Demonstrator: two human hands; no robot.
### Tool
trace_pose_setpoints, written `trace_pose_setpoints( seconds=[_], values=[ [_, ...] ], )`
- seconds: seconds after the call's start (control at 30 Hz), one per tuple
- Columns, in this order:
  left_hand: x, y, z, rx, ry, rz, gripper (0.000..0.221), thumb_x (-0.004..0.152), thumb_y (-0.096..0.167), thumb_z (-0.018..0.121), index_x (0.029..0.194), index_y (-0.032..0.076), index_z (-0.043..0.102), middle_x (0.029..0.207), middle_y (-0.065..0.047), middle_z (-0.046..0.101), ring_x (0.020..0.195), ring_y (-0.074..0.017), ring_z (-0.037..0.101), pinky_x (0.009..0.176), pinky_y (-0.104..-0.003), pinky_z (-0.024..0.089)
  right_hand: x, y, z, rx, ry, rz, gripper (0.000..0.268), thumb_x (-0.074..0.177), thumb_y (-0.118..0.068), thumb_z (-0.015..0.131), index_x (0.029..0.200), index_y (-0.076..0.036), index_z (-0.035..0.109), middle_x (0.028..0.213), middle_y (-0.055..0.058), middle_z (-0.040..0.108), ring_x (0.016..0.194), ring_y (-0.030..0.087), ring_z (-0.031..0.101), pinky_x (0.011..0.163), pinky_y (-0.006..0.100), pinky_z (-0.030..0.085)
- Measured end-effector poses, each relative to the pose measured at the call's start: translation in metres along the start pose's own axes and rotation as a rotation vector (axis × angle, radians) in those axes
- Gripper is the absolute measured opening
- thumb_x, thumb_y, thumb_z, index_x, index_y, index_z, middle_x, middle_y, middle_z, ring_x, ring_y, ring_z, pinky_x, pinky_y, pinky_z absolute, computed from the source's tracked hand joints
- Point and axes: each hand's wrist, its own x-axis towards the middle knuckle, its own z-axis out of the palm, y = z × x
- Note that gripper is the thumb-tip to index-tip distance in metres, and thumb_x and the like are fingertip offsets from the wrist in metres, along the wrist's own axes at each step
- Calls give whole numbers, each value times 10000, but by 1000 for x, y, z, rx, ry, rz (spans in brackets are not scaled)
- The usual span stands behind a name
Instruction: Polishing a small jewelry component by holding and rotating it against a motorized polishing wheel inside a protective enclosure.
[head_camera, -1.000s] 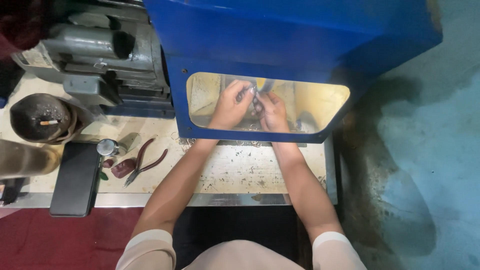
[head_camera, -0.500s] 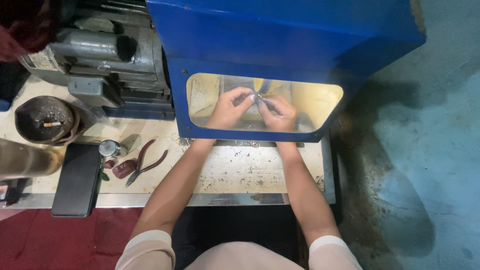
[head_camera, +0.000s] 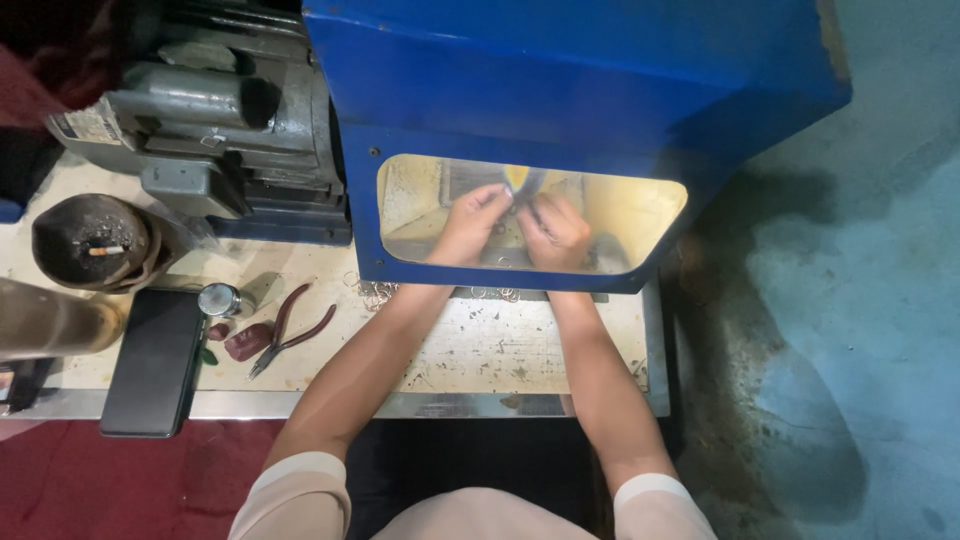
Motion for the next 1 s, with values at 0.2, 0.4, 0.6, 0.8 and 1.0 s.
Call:
trace_pose_setpoints(
  seconds=[0.2,0.4,0.6,0.8,1.0],
  values=[
    [-20,31,7,80,-13,49,238,987,267,716,1160,106,747,915,24,740,811,-35,633,725,-204,545,11,-29,-10,12,18,18,87,891,-54,829,823,-106,812,730,74,721,678,259,739,571,334,571],
    [-24,43,5,121,46,100,188,970,225,708,1096,90,742,842,2,711,752,-60,592,653,-199,511,-5,-10,6,124,-29,299,76,891,-88,834,822,-72,806,679,127,700,676,248,739,560,354,552],
    [-24,54,5,144,74,81,163,962,235,697,1060,119,754,812,7,697,737,-67,587,660,-214,499,-5,-3,21,288,-115,704,221,921,-213,802,739,-95,767,550,46,623,605,95,561,568,331,490],
    [-24,54,4,173,102,140,141,942,199,710,1032,98,750,774,12,674,716,-46,589,649,-196,503,5,-23,21,357,-125,750,261,921,-213,817,715,-71,745,535,67,605,604,94,545,563,298,462],
    [-20,58,-9,355,17,182,143,947,196,696,1032,94,748,810,-34,702,735,-93,610,691,-254,521,-2,-21,17,357,-92,591,141,878,-93,782,743,-61,757,573,90,656,587,107,578,536,302,470]
  ],
)
